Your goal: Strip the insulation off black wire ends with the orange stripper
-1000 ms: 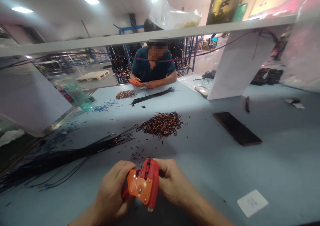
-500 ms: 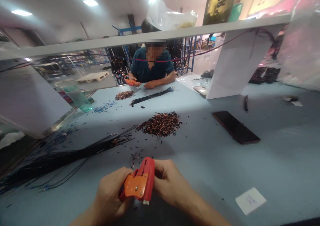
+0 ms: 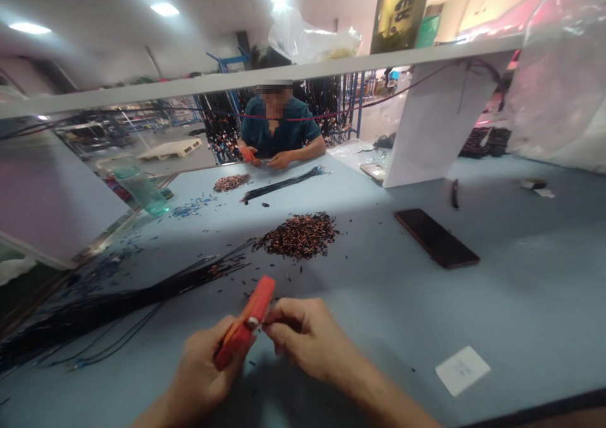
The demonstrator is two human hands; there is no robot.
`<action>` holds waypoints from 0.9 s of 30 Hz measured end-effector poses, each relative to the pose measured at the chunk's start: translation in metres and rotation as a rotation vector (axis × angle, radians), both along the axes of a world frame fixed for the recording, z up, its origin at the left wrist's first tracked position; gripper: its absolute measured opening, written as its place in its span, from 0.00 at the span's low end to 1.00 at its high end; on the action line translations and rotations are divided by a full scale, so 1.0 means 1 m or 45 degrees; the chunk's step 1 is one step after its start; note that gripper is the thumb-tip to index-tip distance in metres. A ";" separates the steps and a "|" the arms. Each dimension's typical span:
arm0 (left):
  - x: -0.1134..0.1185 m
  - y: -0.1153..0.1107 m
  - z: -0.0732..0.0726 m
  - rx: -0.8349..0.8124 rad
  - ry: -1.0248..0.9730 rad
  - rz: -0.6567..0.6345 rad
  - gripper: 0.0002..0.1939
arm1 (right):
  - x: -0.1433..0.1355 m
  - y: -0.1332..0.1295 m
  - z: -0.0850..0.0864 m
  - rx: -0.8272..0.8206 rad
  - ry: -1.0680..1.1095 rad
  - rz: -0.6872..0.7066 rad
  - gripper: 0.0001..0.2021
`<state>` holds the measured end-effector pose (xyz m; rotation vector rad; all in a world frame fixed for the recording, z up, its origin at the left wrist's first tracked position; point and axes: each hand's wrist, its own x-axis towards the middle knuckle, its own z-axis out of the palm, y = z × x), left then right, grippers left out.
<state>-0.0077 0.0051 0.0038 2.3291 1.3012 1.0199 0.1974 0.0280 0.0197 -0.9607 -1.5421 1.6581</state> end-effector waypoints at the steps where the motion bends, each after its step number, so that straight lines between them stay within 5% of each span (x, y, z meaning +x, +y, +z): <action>1: -0.002 0.001 0.002 -0.107 -0.065 0.013 0.12 | 0.001 0.001 0.000 0.035 -0.046 -0.036 0.07; 7: -0.008 0.006 0.011 -0.979 -0.847 -0.140 0.14 | 0.009 0.008 -0.004 0.510 -0.390 -0.269 0.10; 12: -0.005 0.006 0.007 -1.460 -1.432 -0.412 0.14 | 0.012 0.012 -0.009 0.718 -0.460 -0.351 0.10; 21: 0.000 -0.003 0.000 -1.815 -1.490 -0.682 0.15 | 0.018 0.009 0.002 0.845 -0.448 -0.701 0.07; 27: 0.002 -0.009 -0.001 -1.888 -1.443 -0.681 0.15 | 0.016 0.005 0.000 0.949 -0.460 -0.658 0.08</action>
